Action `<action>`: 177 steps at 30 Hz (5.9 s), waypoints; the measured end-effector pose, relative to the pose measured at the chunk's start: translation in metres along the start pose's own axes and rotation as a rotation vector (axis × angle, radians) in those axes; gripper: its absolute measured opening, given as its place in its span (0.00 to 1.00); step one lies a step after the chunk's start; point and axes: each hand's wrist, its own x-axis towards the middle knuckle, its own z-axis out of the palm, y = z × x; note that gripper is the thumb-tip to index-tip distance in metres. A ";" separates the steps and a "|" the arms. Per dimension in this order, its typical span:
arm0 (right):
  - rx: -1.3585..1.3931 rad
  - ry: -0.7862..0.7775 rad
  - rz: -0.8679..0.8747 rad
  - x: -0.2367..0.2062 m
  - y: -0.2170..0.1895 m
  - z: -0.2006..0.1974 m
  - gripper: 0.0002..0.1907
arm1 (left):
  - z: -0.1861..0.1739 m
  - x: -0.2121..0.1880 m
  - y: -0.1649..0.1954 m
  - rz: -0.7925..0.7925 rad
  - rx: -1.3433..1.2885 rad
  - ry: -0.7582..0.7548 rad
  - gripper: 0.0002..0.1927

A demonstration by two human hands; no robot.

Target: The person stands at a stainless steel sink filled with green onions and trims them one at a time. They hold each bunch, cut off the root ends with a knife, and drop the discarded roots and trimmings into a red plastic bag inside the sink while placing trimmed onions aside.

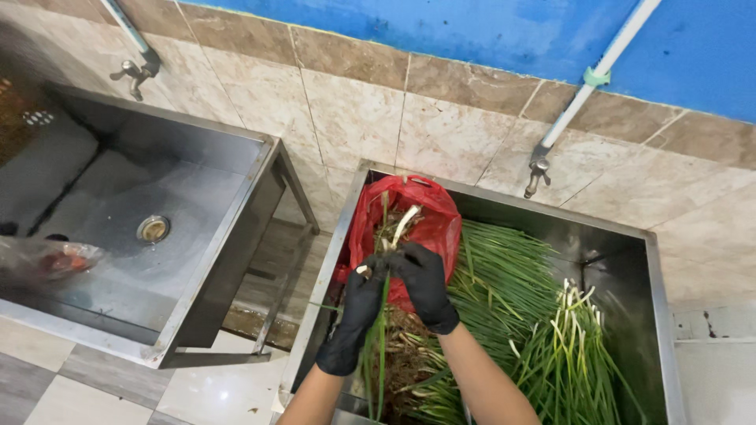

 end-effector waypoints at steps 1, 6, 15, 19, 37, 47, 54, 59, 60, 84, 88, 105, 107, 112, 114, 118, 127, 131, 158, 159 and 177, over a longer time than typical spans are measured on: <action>0.055 0.027 0.002 -0.002 -0.001 0.002 0.12 | 0.001 -0.002 0.002 0.051 0.043 -0.006 0.07; -0.689 0.031 -0.415 0.017 -0.009 -0.011 0.07 | -0.001 -0.007 0.020 0.042 0.211 -0.032 0.09; -0.327 0.308 -0.077 0.081 0.002 -0.028 0.11 | -0.025 0.004 0.032 -0.355 -0.447 0.044 0.08; -1.104 0.054 -0.169 0.090 0.011 -0.029 0.11 | -0.033 0.013 0.038 -0.400 -0.707 -0.006 0.09; -0.121 -0.363 0.115 0.042 -0.036 0.000 0.18 | -0.007 0.046 0.045 0.099 0.142 0.095 0.04; -0.559 -0.373 -0.006 0.043 -0.052 -0.036 0.17 | -0.002 0.059 0.065 -0.025 0.168 -0.012 0.08; -0.227 -0.161 0.296 -0.018 -0.083 -0.077 0.19 | 0.014 0.043 0.063 -0.182 0.110 -0.277 0.15; -0.282 0.125 0.037 -0.047 -0.073 -0.061 0.11 | 0.059 0.009 0.028 -0.049 -0.025 -0.341 0.12; -0.331 0.189 -0.029 -0.052 -0.070 -0.057 0.10 | 0.063 0.005 0.022 -0.052 -0.042 -0.267 0.11; -0.692 0.228 -0.002 -0.126 -0.033 -0.118 0.22 | 0.052 0.026 0.011 -0.382 -0.797 -0.553 0.28; -0.466 0.072 0.007 -0.085 -0.032 -0.050 0.18 | 0.056 0.027 0.019 -0.369 -0.636 -0.609 0.28; -0.491 0.300 -0.207 -0.082 -0.038 -0.020 0.20 | 0.029 -0.055 -0.006 0.102 0.106 -0.432 0.14; -0.282 0.305 0.029 -0.085 -0.033 -0.024 0.10 | 0.034 -0.065 -0.018 -0.098 0.156 -0.369 0.14; -0.337 0.384 -0.028 -0.091 -0.018 -0.030 0.06 | 0.037 -0.070 -0.037 -0.306 0.023 -0.378 0.13; -0.416 0.392 0.015 -0.091 -0.016 -0.034 0.06 | 0.036 -0.069 -0.038 -0.238 0.153 -0.414 0.13; -0.505 0.250 -0.090 -0.087 -0.020 -0.047 0.07 | 0.036 -0.067 -0.033 -0.203 0.140 -0.414 0.13; -0.726 0.203 -0.227 -0.077 -0.008 -0.075 0.08 | 0.039 -0.066 0.002 -0.088 0.322 -0.400 0.13; -0.155 0.225 -0.242 -0.044 -0.022 -0.102 0.21 | 0.025 -0.066 0.011 -0.073 0.492 -0.387 0.11; 0.624 -0.590 0.494 -0.019 0.015 -0.055 0.26 | 0.011 0.061 0.031 -0.298 -0.593 -0.322 0.20; 0.583 -0.566 0.504 -0.020 0.015 -0.062 0.26 | 0.013 0.065 0.032 -0.373 -0.562 -0.343 0.22; 0.429 -0.437 0.593 -0.032 -0.006 -0.090 0.29 | 0.041 0.070 0.044 -0.306 -0.061 -0.328 0.17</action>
